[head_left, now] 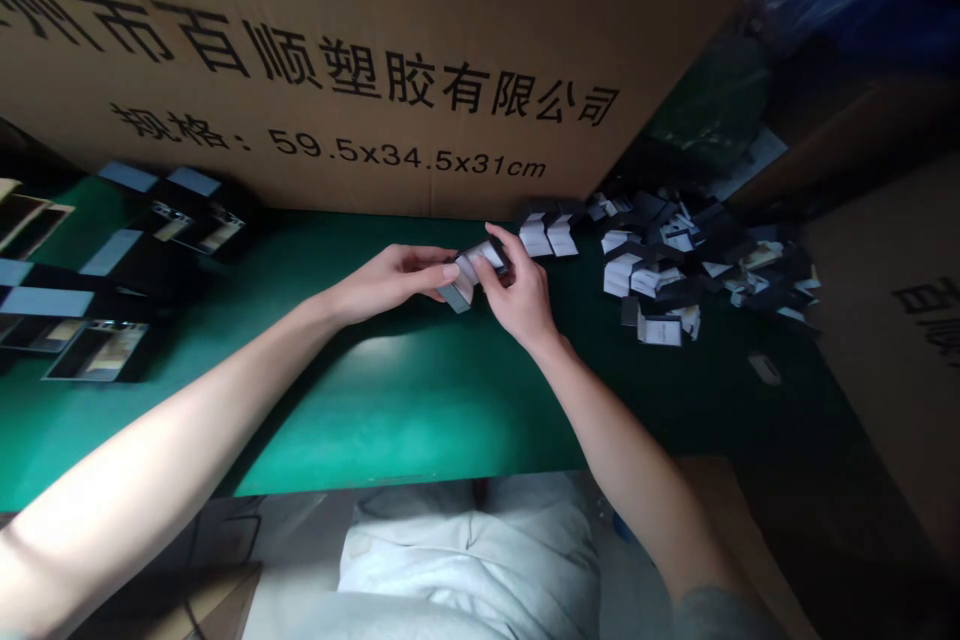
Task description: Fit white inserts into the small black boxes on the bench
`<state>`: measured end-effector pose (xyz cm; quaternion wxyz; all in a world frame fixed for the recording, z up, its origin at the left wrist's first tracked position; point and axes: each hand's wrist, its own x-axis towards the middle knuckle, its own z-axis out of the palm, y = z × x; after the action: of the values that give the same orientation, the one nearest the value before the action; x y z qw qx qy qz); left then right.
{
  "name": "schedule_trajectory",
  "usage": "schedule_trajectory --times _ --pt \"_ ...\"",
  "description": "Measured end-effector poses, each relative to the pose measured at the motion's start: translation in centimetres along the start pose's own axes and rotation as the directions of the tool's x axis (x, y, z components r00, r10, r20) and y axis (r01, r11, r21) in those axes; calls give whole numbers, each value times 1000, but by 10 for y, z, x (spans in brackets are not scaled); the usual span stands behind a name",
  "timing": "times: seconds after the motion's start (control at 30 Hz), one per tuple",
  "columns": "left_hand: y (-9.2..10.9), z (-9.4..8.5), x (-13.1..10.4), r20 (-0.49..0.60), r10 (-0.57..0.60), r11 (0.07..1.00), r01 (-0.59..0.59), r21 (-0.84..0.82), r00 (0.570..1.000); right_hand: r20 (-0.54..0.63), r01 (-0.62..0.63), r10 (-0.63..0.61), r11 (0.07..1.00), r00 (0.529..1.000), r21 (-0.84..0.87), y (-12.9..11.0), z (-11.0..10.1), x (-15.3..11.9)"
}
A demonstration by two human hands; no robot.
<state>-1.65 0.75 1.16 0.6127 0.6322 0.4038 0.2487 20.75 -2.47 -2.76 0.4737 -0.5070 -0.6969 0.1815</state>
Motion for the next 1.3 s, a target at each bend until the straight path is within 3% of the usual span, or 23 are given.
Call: schedule_trajectory --times 0.27,0.4,0.57,0.87,1.0,1.13,1.3 --pt "1 1 0 -10 11 1000 -11 4 1000 -9 -19 19 1000 1000 13 1 1 0" --pt "-3 4 2 -93 -19 998 12 -68 996 -114 3 -4 1000 993 -17 -1 2 0" --pt "-9 6 5 -189 -25 975 -17 -221 982 -256 100 -129 987 958 -123 -3 -2 2" --pt "-6 6 2 -129 26 994 -40 -105 991 -110 229 -263 941 958 -251 2 3 1" --pt "-10 4 3 -73 99 994 -95 50 992 -63 238 -260 941 963 -240 4 3 1" --pt "-9 6 2 -36 133 988 -130 81 990 -60 214 -231 955 971 -204 3 3 0" --pt "-6 12 1 -159 121 989 -106 102 980 -101 150 -172 970 980 -192 3 1 1"
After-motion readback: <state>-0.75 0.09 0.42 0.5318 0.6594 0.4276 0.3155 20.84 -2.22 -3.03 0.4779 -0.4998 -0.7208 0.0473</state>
